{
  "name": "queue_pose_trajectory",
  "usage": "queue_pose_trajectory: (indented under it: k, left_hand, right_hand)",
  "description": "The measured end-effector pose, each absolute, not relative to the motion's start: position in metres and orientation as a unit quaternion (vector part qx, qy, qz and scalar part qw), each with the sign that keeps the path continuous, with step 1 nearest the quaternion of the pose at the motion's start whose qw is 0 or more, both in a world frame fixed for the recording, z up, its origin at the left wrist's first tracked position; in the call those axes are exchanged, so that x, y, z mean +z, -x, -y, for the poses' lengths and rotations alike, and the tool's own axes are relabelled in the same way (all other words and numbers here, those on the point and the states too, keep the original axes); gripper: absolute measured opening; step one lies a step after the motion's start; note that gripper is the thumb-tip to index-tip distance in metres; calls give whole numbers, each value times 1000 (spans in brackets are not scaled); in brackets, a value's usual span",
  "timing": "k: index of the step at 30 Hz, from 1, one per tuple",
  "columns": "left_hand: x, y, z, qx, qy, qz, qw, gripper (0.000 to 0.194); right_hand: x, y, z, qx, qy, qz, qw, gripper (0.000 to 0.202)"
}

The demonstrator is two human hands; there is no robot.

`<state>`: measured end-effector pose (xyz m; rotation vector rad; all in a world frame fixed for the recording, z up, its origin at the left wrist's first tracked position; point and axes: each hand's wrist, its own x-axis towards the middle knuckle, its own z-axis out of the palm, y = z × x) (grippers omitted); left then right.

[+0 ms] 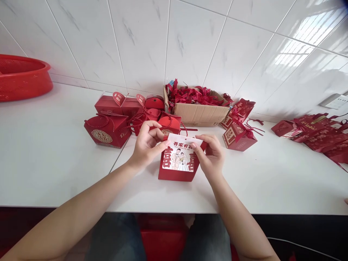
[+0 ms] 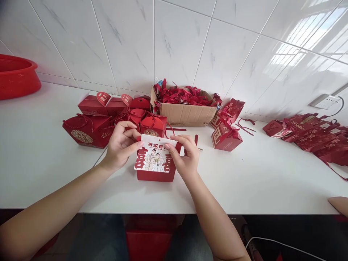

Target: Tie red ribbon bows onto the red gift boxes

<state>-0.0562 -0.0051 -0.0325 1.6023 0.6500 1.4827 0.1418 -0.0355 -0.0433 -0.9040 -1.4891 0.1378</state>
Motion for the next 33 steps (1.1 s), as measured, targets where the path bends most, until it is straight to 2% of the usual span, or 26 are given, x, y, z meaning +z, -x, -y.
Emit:
queue_pose_trajectory:
  k: [2, 6, 10, 12, 16, 20, 29, 33]
  left_hand:
    - [-32, 56, 5, 580, -661, -265, 394, 29]
    - [-32, 57, 5, 575, -698, -273, 329, 9]
    - [-31, 57, 5, 580, -713, -275, 283, 8]
    - [-31, 56, 7, 573, -712, -265, 306, 9]
    - [-35, 54, 10, 544, -702, -246, 389, 14]
    - [-43, 50, 11, 543, -697, -210, 419, 20]
    - [-52, 40, 16, 522, -654, -192, 513, 19]
    - [-50, 36, 18, 519, -656, -208, 507, 20]
  right_hand:
    - [-42, -142, 36, 68, 398, 652, 642, 14]
    - [-41, -141, 38, 69, 406, 654, 635, 12]
    - [-40, -143, 37, 40, 420, 670, 611, 8]
    - [-40, -143, 36, 56, 416, 671, 612, 7]
    - [-44, -142, 36, 168, 381, 653, 633, 11]
    - [-48, -139, 38, 232, 380, 632, 634, 13]
    - [-51, -135, 35, 186, 347, 643, 657, 16]
    - [-53, -136, 34, 152, 343, 658, 653, 17]
